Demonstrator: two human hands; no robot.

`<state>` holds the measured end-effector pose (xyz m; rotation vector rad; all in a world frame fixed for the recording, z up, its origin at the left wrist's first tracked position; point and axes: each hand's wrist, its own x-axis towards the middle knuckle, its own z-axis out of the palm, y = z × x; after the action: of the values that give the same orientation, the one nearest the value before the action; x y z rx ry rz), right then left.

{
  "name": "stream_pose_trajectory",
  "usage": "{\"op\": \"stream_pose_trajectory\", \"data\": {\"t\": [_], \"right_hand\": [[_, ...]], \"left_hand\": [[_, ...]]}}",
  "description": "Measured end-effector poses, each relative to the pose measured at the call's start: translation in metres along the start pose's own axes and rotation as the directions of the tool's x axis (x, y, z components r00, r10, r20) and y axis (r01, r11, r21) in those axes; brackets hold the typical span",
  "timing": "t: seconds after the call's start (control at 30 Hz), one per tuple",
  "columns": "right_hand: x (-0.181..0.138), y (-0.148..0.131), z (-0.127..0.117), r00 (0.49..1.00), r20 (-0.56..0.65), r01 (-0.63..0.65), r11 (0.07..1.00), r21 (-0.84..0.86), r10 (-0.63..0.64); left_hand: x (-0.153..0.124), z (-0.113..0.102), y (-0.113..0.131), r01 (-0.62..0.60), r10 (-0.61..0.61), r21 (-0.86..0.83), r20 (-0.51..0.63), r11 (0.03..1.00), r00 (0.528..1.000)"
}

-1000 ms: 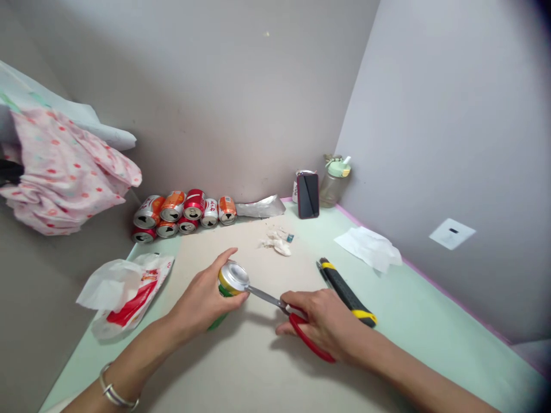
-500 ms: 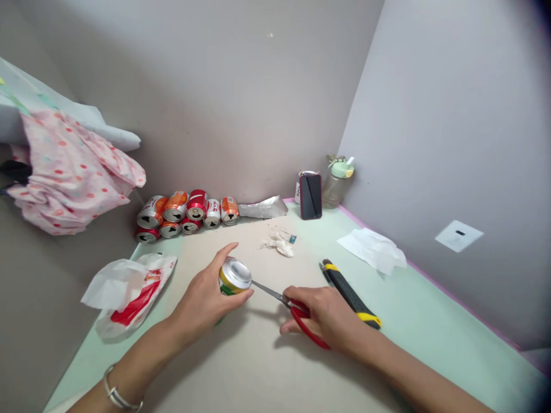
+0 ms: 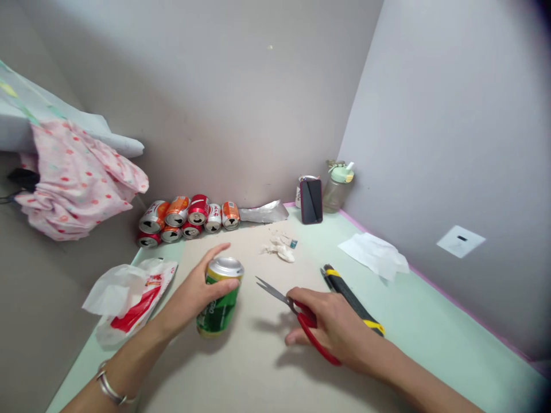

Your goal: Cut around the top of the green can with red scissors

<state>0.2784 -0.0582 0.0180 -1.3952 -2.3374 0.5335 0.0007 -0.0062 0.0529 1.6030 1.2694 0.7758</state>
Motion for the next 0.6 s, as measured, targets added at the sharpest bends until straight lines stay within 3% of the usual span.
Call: {"op": "stream_pose_trajectory", "data": {"t": [0.07, 0.17, 0.6], "right_hand": [[-0.001, -0.003, -0.003, 0.999, 0.037, 0.035, 0.999, 0.028, -0.036], [-0.002, -0.004, -0.003, 0.993, 0.078, 0.085, 0.994, 0.066, -0.09], [-0.002, -0.003, -0.004, 0.991, 0.09, 0.09, 0.994, 0.062, -0.095]], "left_hand": [[0.0, 0.003, -0.003, 0.024, -0.001, -0.123, 0.177, 0.992, 0.984], [0.0, 0.004, -0.008, 0.054, 0.017, -0.236, 0.292, 0.97, 0.956], [0.004, 0.002, -0.013, -0.008, 0.028, -0.066, 0.304, 0.998, 0.952]]}}
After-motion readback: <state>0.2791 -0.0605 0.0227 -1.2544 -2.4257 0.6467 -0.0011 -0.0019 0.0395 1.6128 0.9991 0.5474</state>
